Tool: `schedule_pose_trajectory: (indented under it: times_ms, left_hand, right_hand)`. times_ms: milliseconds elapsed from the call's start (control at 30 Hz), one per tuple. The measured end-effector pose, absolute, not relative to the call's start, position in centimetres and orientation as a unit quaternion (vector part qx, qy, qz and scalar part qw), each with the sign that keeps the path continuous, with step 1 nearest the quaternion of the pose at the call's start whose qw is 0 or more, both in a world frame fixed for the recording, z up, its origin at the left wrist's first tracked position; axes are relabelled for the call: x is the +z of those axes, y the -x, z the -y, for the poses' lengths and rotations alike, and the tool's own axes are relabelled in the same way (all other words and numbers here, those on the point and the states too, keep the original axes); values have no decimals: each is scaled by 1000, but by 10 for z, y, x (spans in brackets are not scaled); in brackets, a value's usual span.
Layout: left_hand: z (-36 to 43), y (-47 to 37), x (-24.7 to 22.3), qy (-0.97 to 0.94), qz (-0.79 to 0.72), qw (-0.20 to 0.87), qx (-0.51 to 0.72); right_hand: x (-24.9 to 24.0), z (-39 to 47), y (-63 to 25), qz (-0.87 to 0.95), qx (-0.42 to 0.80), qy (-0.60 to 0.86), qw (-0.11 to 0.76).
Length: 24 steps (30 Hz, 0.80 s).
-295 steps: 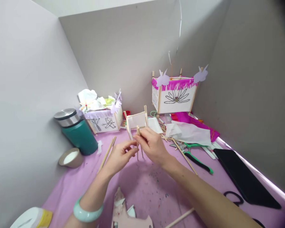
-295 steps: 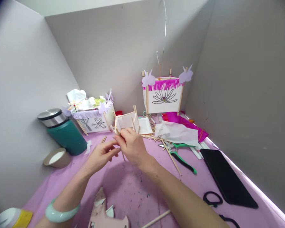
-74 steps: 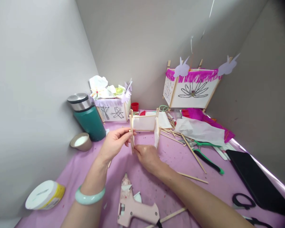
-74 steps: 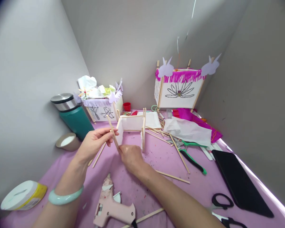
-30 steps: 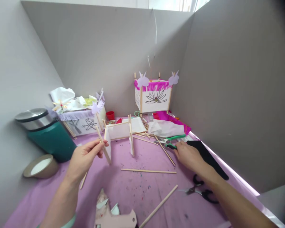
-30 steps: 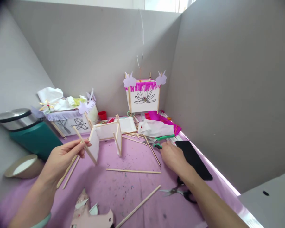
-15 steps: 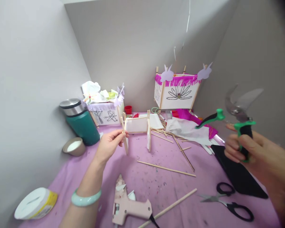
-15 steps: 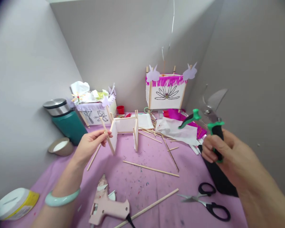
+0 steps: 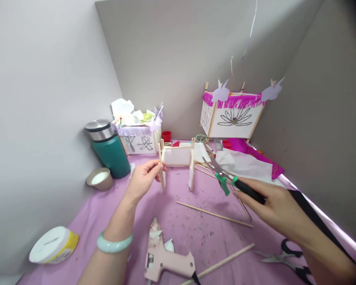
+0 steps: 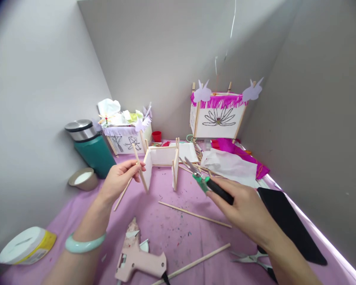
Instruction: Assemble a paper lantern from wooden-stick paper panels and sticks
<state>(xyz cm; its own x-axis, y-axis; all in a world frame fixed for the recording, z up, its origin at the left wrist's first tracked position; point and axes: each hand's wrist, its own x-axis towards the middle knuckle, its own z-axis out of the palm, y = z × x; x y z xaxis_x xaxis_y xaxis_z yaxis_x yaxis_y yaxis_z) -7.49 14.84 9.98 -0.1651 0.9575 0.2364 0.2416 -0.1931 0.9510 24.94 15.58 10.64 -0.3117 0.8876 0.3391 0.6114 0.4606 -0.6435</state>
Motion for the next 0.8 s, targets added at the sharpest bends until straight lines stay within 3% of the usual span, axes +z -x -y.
schedule_pose_trajectory:
  times_ms: [100,333,567,800]
  left_hand:
    - [-149,75,99,-554,-535,336,542]
    - [-146,73,102,-553,-553,320,534]
    - [-148,72,100,-548,-552,316,544]
    - [-146,72,103,-555,-553,314,536]
  right_hand:
    - [86,-164,-246,807,191,470,300]
    - [64,-179,-259,737,335,524,263]
    - [47,-180,-266,620,634,363,287]
    - [25,-180,-257,529,714,299,347]
